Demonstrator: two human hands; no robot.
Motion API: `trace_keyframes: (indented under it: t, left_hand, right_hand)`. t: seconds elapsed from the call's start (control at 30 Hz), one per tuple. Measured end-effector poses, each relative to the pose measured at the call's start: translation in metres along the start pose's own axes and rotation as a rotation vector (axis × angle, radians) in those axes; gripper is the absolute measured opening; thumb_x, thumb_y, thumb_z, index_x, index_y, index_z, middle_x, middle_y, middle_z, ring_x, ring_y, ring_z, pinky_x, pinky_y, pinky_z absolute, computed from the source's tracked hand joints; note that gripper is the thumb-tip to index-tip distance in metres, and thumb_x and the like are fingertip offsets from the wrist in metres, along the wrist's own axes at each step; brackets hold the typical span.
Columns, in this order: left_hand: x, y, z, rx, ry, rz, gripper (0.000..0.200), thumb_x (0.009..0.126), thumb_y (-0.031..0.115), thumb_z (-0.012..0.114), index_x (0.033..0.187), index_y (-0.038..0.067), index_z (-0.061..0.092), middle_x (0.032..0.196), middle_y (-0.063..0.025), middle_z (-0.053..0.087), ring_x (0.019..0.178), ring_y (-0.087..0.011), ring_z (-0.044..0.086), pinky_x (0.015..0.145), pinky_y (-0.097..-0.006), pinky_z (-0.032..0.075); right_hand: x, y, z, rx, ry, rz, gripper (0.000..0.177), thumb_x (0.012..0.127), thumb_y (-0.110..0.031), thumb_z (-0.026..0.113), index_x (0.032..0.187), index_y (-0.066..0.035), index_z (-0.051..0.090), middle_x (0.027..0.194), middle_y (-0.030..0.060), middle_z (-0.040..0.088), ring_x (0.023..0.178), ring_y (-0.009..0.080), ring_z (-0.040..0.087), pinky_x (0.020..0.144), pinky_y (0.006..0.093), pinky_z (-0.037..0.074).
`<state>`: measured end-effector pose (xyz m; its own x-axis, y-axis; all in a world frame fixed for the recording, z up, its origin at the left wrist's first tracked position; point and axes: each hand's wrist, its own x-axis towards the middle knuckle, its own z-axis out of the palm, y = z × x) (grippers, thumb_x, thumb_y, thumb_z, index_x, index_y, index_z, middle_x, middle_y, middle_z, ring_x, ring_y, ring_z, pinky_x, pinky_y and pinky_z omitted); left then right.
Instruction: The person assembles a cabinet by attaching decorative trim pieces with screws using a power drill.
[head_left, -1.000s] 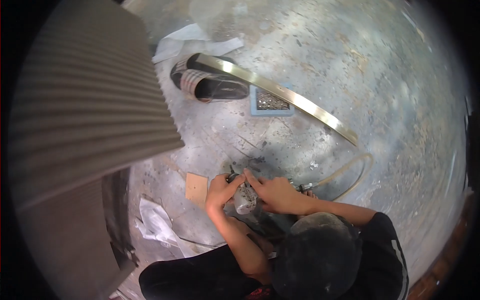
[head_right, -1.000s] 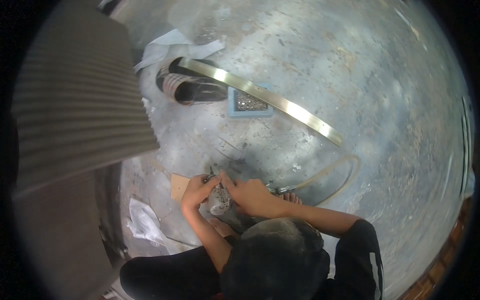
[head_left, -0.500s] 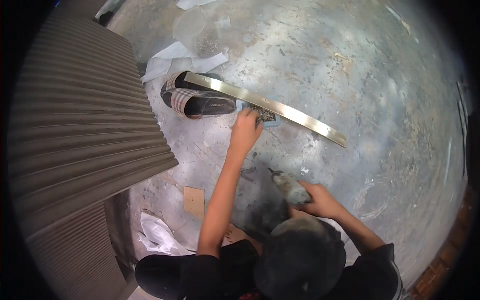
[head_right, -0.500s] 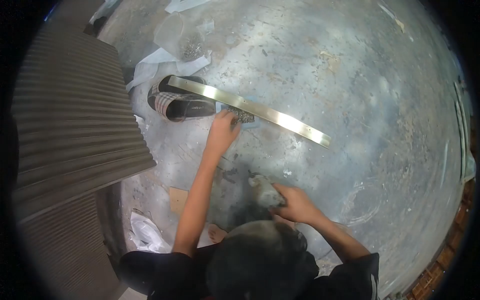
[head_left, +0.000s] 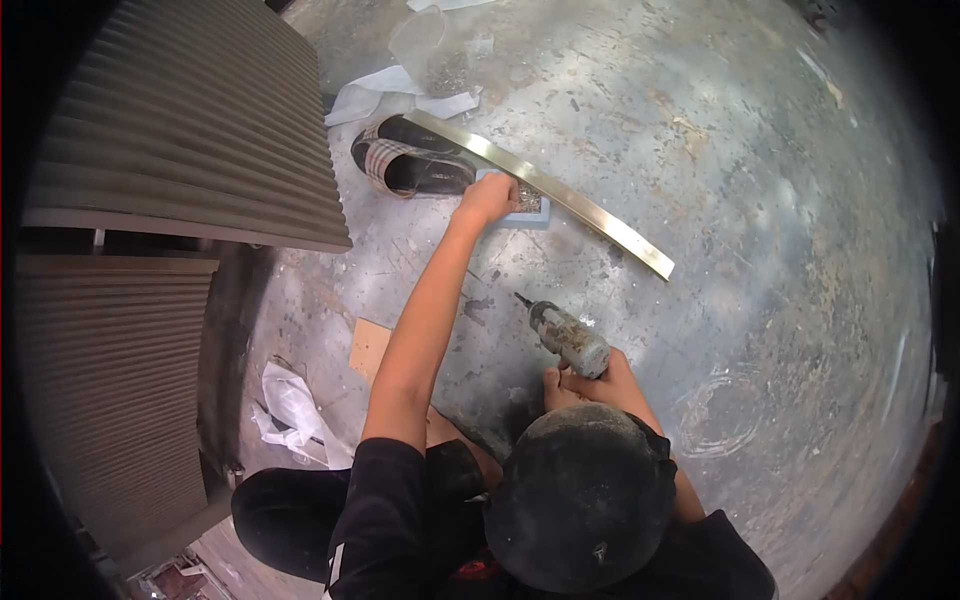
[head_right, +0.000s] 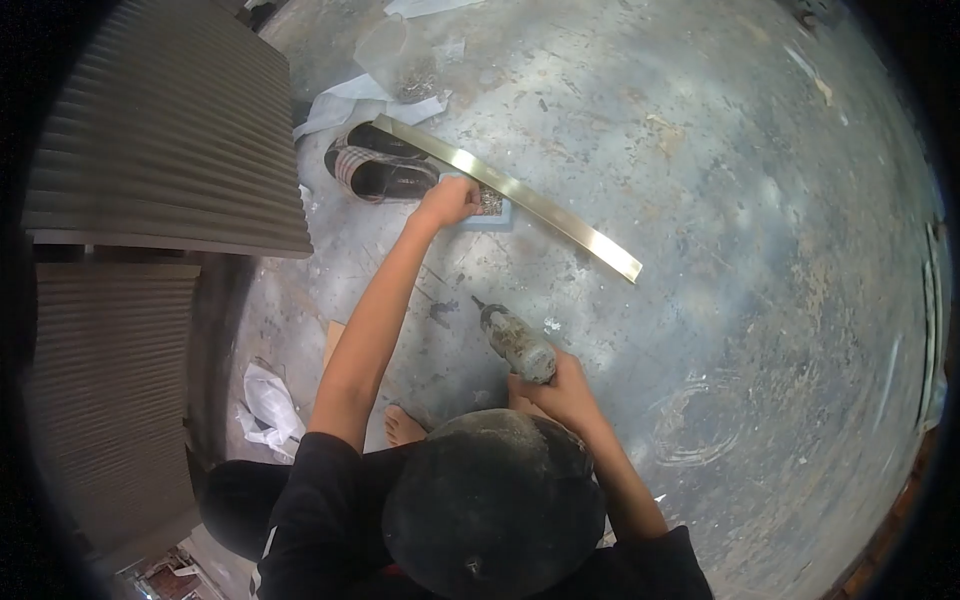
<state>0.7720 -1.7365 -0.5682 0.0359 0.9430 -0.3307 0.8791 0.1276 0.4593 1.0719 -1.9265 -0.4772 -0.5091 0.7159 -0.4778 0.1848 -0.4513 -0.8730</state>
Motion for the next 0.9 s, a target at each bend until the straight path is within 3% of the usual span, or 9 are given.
trace_keyframes:
  t: [0.3, 0.4, 0.5, 0.53, 0.63, 0.73, 0.83, 0.9]
  left_hand:
    - [-0.022, -0.003, 0.016, -0.179, 0.353, 0.245, 0.009, 0.077, 0.006, 0.065, 0.085, 0.001, 0.064, 0.093, -0.0176, 0.064, 0.093, -0.0397, 0.061, 0.081, -0.0446, 0.05]
    - [-0.029, 0.002, 0.016, -0.233, 0.571, 0.283, 0.011, 0.079, 0.005, 0.063, 0.088, -0.002, 0.062, 0.086, -0.0202, 0.064, 0.082, -0.0369, 0.065, 0.072, -0.0441, 0.051]
    - [-0.056, 0.025, 0.006, -0.556, 0.608, -0.014, 0.01, 0.081, 0.005, 0.063, 0.083, -0.003, 0.06, 0.08, -0.0156, 0.066, 0.067, -0.0183, 0.064, 0.062, -0.0307, 0.05]
    - [-0.07, 0.036, -0.001, -0.789, 0.5, -0.099, 0.009, 0.085, 0.006, 0.062, 0.085, -0.003, 0.063, 0.08, -0.0123, 0.067, 0.063, -0.0109, 0.061, 0.058, -0.0242, 0.048]
    - [-0.095, 0.032, 0.0, -1.207, 0.197, -0.166, 0.014, 0.089, 0.009, 0.065, 0.093, -0.005, 0.066, 0.08, -0.0089, 0.067, 0.065, -0.0114, 0.061, 0.057, -0.0204, 0.047]
    - [-0.117, 0.046, -0.009, -1.381, 0.001, -0.233, 0.024, 0.091, 0.016, 0.067, 0.1, -0.006, 0.066, 0.08, -0.0068, 0.066, 0.063, -0.0093, 0.058, 0.054, -0.0191, 0.042]
    - [-0.125, 0.047, -0.024, -1.277, -0.073, -0.138, 0.028, 0.091, 0.025, 0.07, 0.092, -0.003, 0.066, 0.076, -0.0022, 0.061, 0.059, -0.0056, 0.05, 0.049, -0.019, 0.036]
    - [-0.129, 0.051, -0.033, -1.112, -0.086, -0.189, 0.029, 0.091, 0.028, 0.07, 0.087, -0.001, 0.065, 0.073, 0.0006, 0.057, 0.056, -0.0044, 0.044, 0.046, -0.0196, 0.032]
  right_hand:
    - [-0.01, -0.004, -0.012, 0.093, -0.01, -0.017, 0.044, 0.075, -0.006, 0.074, 0.116, 0.001, 0.061, 0.102, 0.0062, 0.067, 0.096, 0.0136, 0.059, 0.088, 0.0298, 0.047]
    - [-0.012, -0.006, -0.014, 0.055, 0.005, -0.102, 0.047, 0.073, -0.007, 0.075, 0.117, 0.002, 0.06, 0.103, 0.0075, 0.066, 0.098, 0.0153, 0.059, 0.089, 0.0311, 0.046]
    - [-0.015, -0.012, -0.021, -0.065, 0.0, -0.215, 0.052, 0.068, -0.008, 0.076, 0.117, 0.003, 0.06, 0.106, 0.0119, 0.065, 0.099, 0.0202, 0.062, 0.089, 0.0326, 0.047]
    - [-0.011, -0.004, -0.027, -0.151, -0.012, -0.261, 0.054, 0.066, -0.008, 0.076, 0.117, 0.003, 0.06, 0.107, 0.0137, 0.065, 0.099, 0.023, 0.063, 0.089, 0.033, 0.047]
    - [-0.008, -0.018, -0.025, -0.446, -0.009, -0.414, 0.059, 0.061, -0.006, 0.075, 0.118, 0.001, 0.06, 0.109, 0.0163, 0.063, 0.097, 0.0319, 0.064, 0.085, 0.0359, 0.05]
    - [-0.004, -0.02, -0.008, -0.626, 0.033, -0.475, 0.062, 0.058, -0.006, 0.073, 0.118, -0.004, 0.06, 0.108, 0.0142, 0.062, 0.094, 0.0367, 0.062, 0.079, 0.0402, 0.052]
    - [0.005, -0.01, 0.01, -0.721, 0.101, -0.546, 0.064, 0.057, -0.006, 0.072, 0.119, -0.008, 0.059, 0.107, 0.0111, 0.061, 0.091, 0.0361, 0.063, 0.074, 0.0432, 0.053]
    - [0.012, -0.005, 0.015, -0.776, 0.129, -0.594, 0.064, 0.057, -0.006, 0.071, 0.12, -0.01, 0.058, 0.107, 0.0098, 0.061, 0.09, 0.0348, 0.063, 0.073, 0.0438, 0.053]
